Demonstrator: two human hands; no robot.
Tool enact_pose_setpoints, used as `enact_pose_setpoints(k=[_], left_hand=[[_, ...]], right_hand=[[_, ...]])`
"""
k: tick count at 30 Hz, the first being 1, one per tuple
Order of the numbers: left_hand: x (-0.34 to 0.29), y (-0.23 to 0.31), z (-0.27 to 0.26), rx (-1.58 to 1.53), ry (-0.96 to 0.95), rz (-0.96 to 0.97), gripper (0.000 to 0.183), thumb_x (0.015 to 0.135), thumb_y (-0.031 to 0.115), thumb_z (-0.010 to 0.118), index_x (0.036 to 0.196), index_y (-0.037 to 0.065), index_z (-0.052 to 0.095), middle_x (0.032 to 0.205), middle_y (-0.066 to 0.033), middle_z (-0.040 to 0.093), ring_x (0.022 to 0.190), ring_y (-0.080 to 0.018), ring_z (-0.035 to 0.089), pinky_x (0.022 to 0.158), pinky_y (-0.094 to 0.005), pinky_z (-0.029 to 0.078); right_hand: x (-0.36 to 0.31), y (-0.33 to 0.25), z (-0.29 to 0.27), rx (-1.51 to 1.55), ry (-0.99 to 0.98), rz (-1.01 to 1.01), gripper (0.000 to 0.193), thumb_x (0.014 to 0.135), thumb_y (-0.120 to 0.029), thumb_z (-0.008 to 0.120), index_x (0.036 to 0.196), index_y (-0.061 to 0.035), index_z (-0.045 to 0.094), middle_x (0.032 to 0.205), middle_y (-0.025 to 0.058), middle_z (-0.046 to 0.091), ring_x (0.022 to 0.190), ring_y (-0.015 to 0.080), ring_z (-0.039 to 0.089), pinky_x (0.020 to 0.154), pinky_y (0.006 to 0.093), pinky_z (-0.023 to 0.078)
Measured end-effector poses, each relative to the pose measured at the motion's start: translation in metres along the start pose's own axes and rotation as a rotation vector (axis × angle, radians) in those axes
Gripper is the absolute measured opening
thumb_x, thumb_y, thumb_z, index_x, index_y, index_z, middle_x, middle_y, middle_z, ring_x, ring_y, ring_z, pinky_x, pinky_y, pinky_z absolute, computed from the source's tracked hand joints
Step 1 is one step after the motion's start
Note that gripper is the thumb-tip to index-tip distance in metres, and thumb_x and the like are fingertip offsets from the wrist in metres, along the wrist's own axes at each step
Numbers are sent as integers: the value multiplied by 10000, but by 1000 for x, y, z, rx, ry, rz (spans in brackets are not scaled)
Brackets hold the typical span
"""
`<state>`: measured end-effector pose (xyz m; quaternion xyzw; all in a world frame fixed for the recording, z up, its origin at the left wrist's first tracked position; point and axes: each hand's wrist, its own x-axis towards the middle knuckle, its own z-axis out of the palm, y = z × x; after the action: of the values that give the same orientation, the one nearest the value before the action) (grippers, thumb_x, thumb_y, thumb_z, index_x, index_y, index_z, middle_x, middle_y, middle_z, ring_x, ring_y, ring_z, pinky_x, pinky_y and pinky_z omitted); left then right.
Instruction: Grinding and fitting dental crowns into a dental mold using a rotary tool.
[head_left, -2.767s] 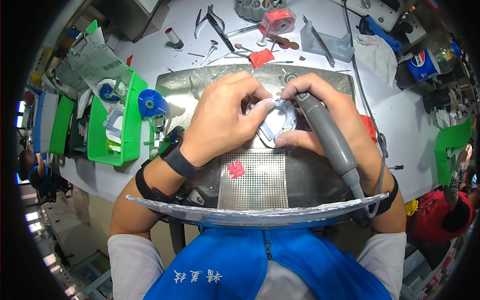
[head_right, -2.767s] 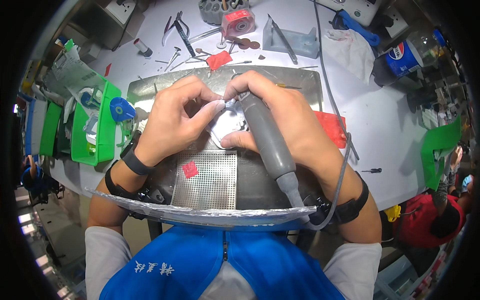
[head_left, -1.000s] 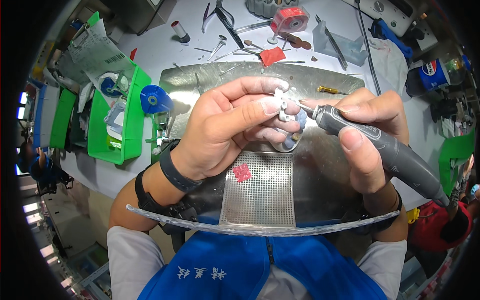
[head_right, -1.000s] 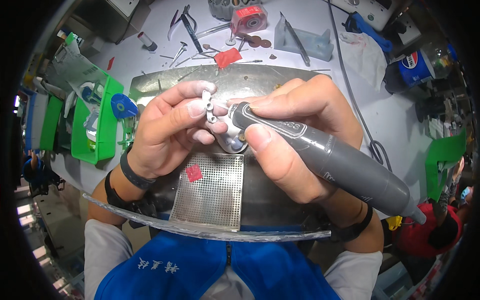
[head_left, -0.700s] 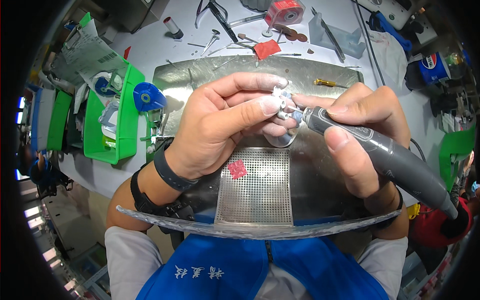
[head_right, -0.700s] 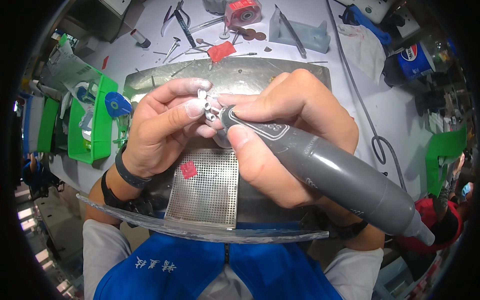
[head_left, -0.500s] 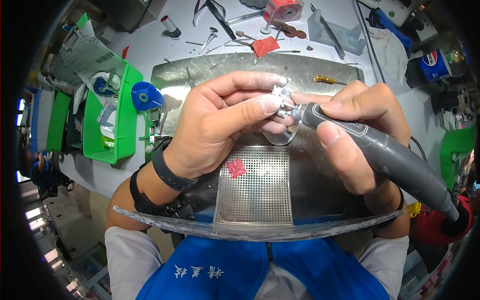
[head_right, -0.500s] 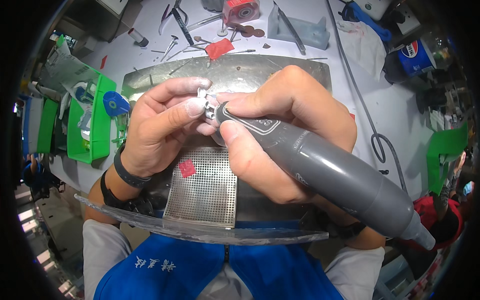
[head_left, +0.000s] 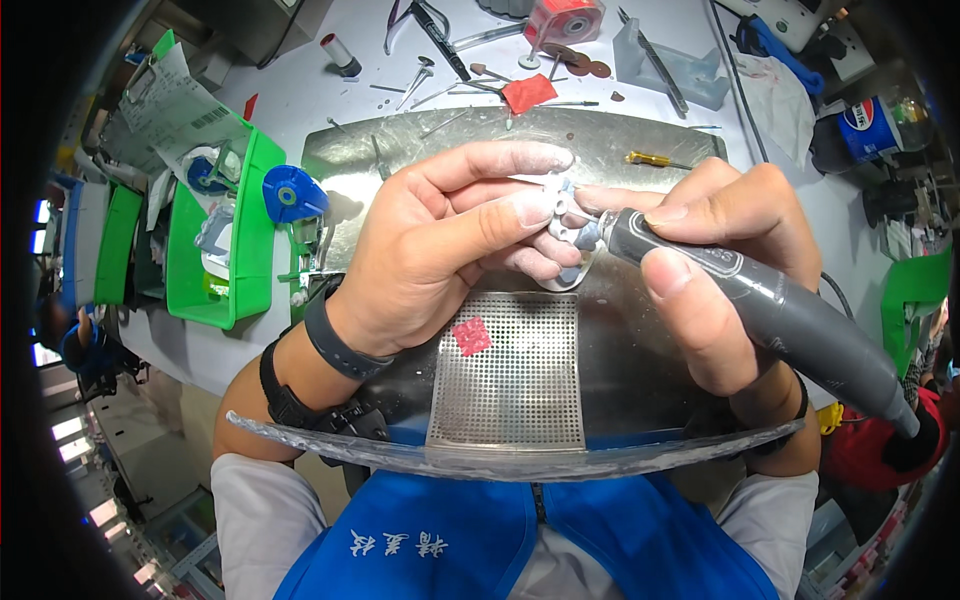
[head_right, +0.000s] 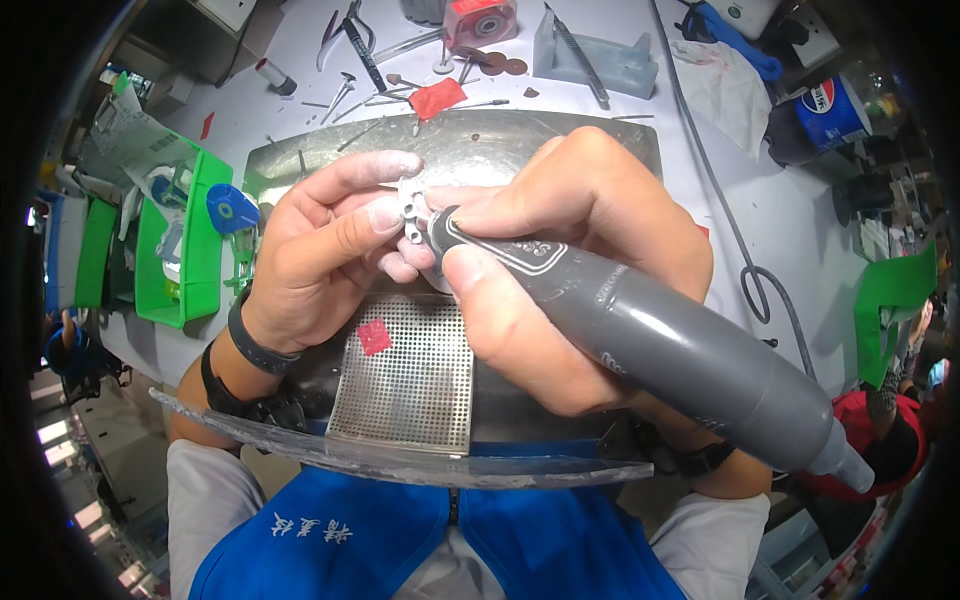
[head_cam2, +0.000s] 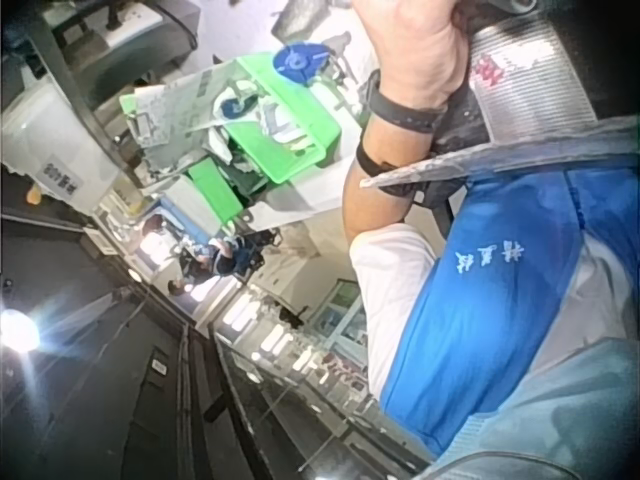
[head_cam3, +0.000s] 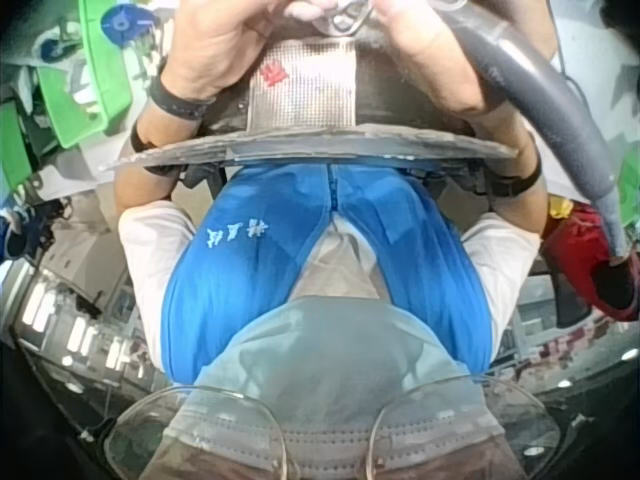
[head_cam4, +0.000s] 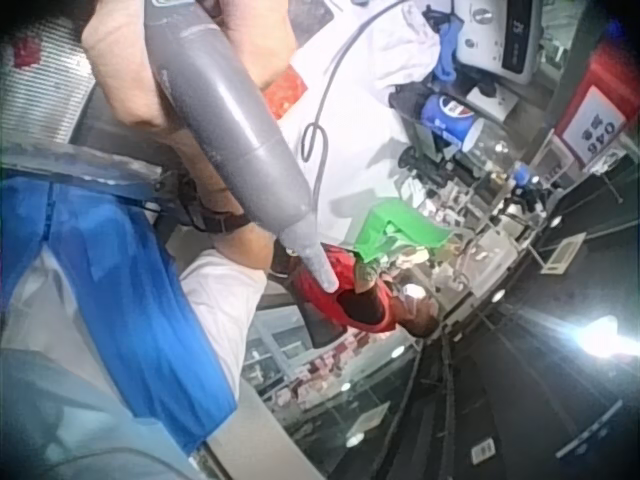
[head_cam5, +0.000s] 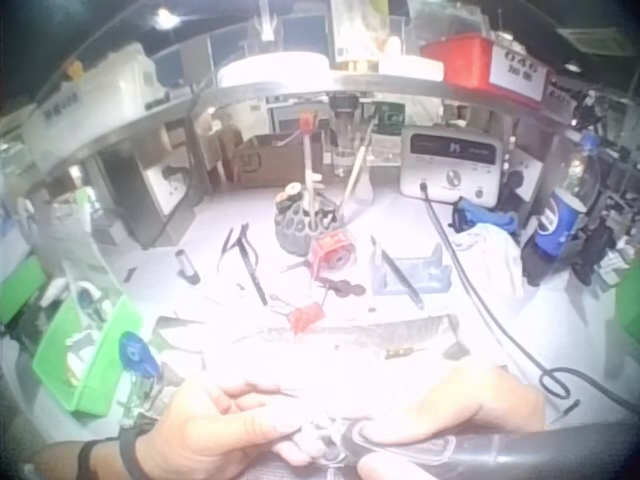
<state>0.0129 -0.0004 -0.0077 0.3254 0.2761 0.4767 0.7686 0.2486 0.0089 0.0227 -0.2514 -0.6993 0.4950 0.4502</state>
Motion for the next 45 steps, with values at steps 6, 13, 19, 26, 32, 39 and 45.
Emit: enact_pose_setpoints(k=[6,13,19,26,32,39,45], left_hand=[[0,1,4,76,60,-25,388,1007,-12,611,1390,-49,561,1028,-198,748,862,-198,746,796,-285,614],[0,-2,4,93,64,-4,394,997,-24,618,1384,-64,562,1063,-195,743,888,-202,744,818,-302,615],[-1,1,4,47,33,-31,417,997,-20,620,1404,-60,537,1129,-211,726,939,-224,741,842,-313,613],[0,-2,2,113,9,1,421,989,-17,614,1402,-52,539,1152,-202,717,1002,-227,717,863,-318,593],[0,4,-6,169,39,91,414,974,-22,619,1385,-43,571,1149,-190,720,969,-205,709,852,-303,578],[0,7,3,125,14,-29,451,996,12,627,1434,-44,533,1163,-196,724,1011,-234,737,853,-291,624],[-4,8,8,139,52,-106,427,1017,28,606,1430,-47,530,1192,-192,716,1012,-222,743,837,-270,633]], right_hand=[[0,-6,7,-108,56,53,169,896,-44,622,1034,4,538,1010,236,705,904,182,653,868,362,541],[2,-3,4,-199,28,17,151,890,-44,623,1012,8,551,962,220,717,823,141,599,781,320,505],[0,-1,-1,-78,36,41,182,896,-64,621,1043,6,539,999,222,708,827,140,593,786,317,505],[1,4,-5,-111,12,-43,197,907,-80,608,1066,8,532,949,173,648,857,162,622,852,332,514],[5,6,-10,-113,85,-30,205,905,-91,611,1067,8,533,953,171,647,924,213,673,891,363,535],[3,8,-5,-107,47,-76,179,927,-74,602,1078,-4,535,935,165,650,902,207,665,923,420,555],[9,18,-3,-116,20,-221,161,924,-46,602,1068,-13,539,859,123,584,836,197,634,1065,592,516]])
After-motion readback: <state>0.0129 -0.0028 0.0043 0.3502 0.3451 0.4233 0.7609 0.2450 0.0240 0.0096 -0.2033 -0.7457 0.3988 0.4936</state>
